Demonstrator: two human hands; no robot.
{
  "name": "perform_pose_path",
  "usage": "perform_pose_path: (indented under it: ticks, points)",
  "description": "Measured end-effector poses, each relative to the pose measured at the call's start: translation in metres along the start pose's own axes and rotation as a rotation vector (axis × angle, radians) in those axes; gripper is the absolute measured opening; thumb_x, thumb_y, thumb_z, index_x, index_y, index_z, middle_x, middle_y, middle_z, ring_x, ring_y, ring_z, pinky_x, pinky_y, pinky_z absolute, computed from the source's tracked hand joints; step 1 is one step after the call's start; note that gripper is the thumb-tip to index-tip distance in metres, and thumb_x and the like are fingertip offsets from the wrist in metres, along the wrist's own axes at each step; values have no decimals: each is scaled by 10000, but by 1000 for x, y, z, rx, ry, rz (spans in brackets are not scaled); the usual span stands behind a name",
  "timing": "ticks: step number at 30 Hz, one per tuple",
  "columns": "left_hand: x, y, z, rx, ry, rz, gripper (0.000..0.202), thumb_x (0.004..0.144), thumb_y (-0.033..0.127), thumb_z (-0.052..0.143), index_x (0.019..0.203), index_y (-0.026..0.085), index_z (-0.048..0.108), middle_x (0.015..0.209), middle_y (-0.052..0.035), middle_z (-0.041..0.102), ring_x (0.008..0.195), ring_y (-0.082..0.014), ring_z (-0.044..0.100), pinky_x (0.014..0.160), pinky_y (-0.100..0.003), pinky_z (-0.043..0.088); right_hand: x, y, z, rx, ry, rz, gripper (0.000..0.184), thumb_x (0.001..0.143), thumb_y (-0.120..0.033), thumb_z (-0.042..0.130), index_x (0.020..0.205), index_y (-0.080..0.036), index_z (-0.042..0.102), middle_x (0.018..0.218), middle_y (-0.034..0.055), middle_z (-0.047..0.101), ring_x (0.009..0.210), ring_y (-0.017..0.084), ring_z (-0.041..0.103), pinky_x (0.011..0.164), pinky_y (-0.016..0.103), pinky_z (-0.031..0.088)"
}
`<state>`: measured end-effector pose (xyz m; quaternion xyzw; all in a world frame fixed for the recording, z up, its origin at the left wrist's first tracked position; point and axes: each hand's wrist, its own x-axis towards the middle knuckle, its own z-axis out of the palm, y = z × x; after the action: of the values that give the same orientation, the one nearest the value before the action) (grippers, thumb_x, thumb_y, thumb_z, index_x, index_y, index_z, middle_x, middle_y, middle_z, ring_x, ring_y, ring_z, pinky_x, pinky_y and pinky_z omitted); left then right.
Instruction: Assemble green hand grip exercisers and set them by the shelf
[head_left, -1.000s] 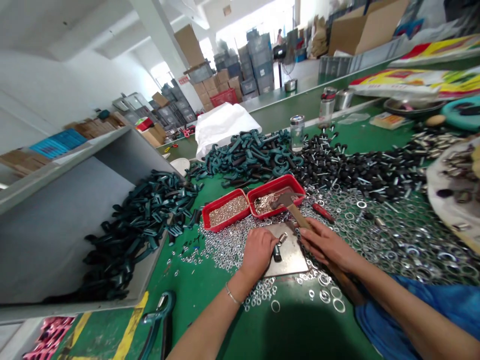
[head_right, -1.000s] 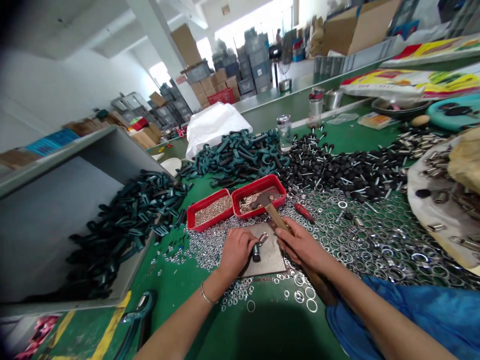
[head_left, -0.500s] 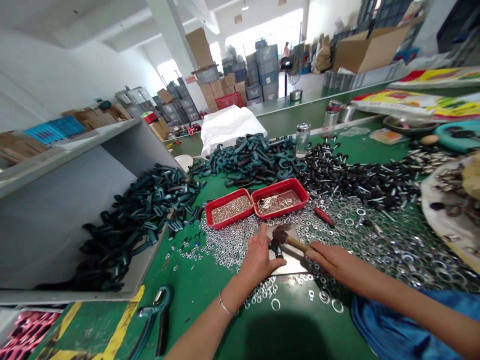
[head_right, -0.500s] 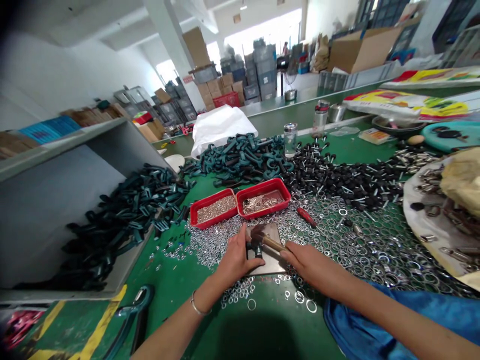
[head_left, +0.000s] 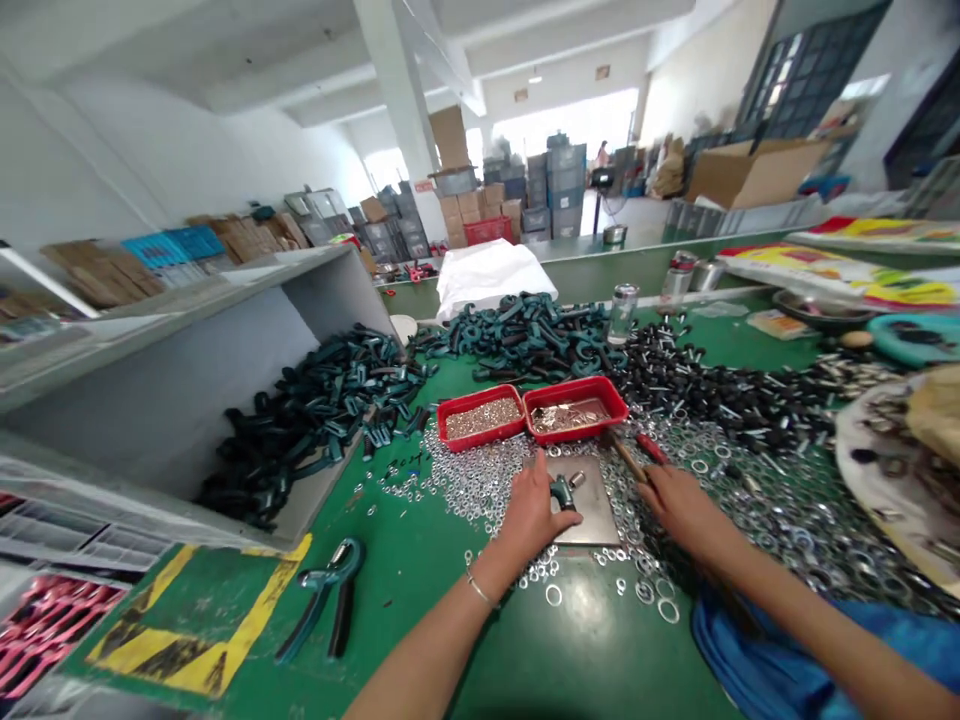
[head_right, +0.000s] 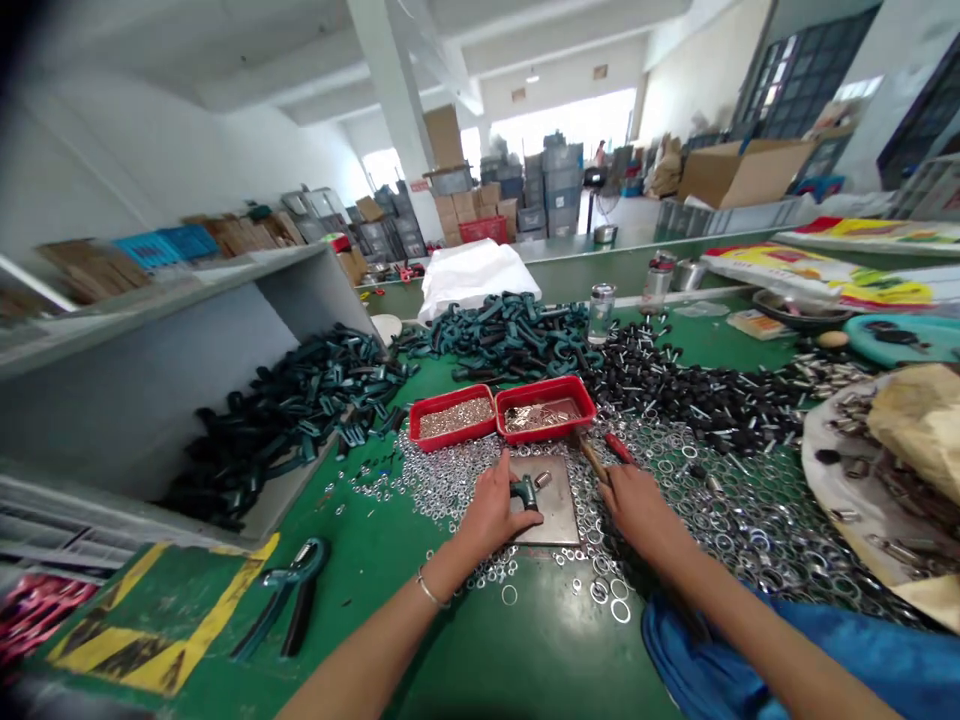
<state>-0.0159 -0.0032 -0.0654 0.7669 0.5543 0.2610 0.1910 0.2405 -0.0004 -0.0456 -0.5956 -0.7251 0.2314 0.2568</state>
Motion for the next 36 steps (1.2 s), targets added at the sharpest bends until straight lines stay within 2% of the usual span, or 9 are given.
perform_pose_path:
  ticks: [3, 5, 8, 14, 20, 28, 32, 34, 36]
  points:
    - [-3, 4, 5, 22, 52, -33, 1190, 630, 417, 858, 1528, 100, 147, 1239, -194, 577, 1183, -368, 504, 1057, -534, 334, 16, -4, 19, -238, 172, -332, 353, 933, -223, 401, 1208, -148, 609, 1194, 178, 619, 1161, 320, 537, 993, 491, 414]
    - [-3, 6, 6, 10, 67, -52, 1196, 604, 429, 869, 1522, 86, 184, 1291, -225, 554, 1219, -395, 484, 1068, -545, 323, 30, -9, 37, -323, 134, -481, 420, 919, -134, 364, 1271, -173, 590, 1220, 143, 631, 1155, 291, 553, 1008, 473, 410]
    - [-2, 6, 8, -34, 71, -73, 1185, 587, 449, 871, 1516, 92, 228, 1376, -243, 498, 1277, -422, 445, 1094, -558, 301, 49, -16, 59, -362, -15, -549, 418, 875, -105, 413, 1219, -206, 628, 1159, 108, 667, 1021, 271, 610, 935, 451, 447]
    - [-5, -5, 13, -82, 17, -47, 1142, 617, 509, 837, 1521, 135, 247, 1481, -230, 403, 1386, -450, 325, 1146, -617, 211, 62, -22, 53, -145, -202, -484, 169, 852, -218, 508, 911, -213, 666, 978, 94, 671, 927, 270, 616, 867, 421, 462]
    - [-18, -14, 12, -143, -7, 21, 1091, 667, 566, 781, 1534, 197, 231, 1450, -177, 455, 1380, -406, 352, 1179, -600, 193, 61, -27, 35, 111, -408, -338, 206, 856, -420, 581, 857, -235, 672, 909, 72, 696, 886, 293, 632, 822, 415, 480]
    - [-33, 22, 19, -102, 170, -296, 912, 764, 480, 716, 1514, 184, 290, 1480, -192, 376, 1393, -402, 280, 1172, -612, 174, 35, -76, 54, 570, -155, -93, 356, 856, -554, 547, 986, -233, 626, 1035, 74, 699, 1048, 304, 629, 962, 396, 472]
    - [-27, 24, -13, -72, 19, -43, 864, 805, 498, 683, 1516, 212, 285, 1433, -162, 428, 1333, -347, 363, 1139, -523, 295, 32, -79, 56, 743, -63, -21, 337, 841, -566, 565, 949, -248, 589, 1049, 61, 683, 1040, 293, 628, 939, 369, 489]
    - [-11, 12, -47, 8, -1, 75, 621, 906, 439, 568, 1468, 263, 371, 1353, -112, 503, 1253, -278, 449, 1089, -439, 373, 30, -74, 61, 766, -55, 15, 339, 838, -586, 553, 918, -257, 571, 904, 48, 675, 894, 283, 651, 839, 370, 523]
    - [15, -12, -89, 168, 39, 63, 423, 973, 319, 444, 1392, 268, 468, 1291, -86, 549, 1190, -225, 501, 1048, -376, 400, 25, -72, 72, 805, -124, 40, 367, 857, -621, 488, 922, -266, 553, 711, 16, 621, 688, 259, 635, 715, 374, 531]
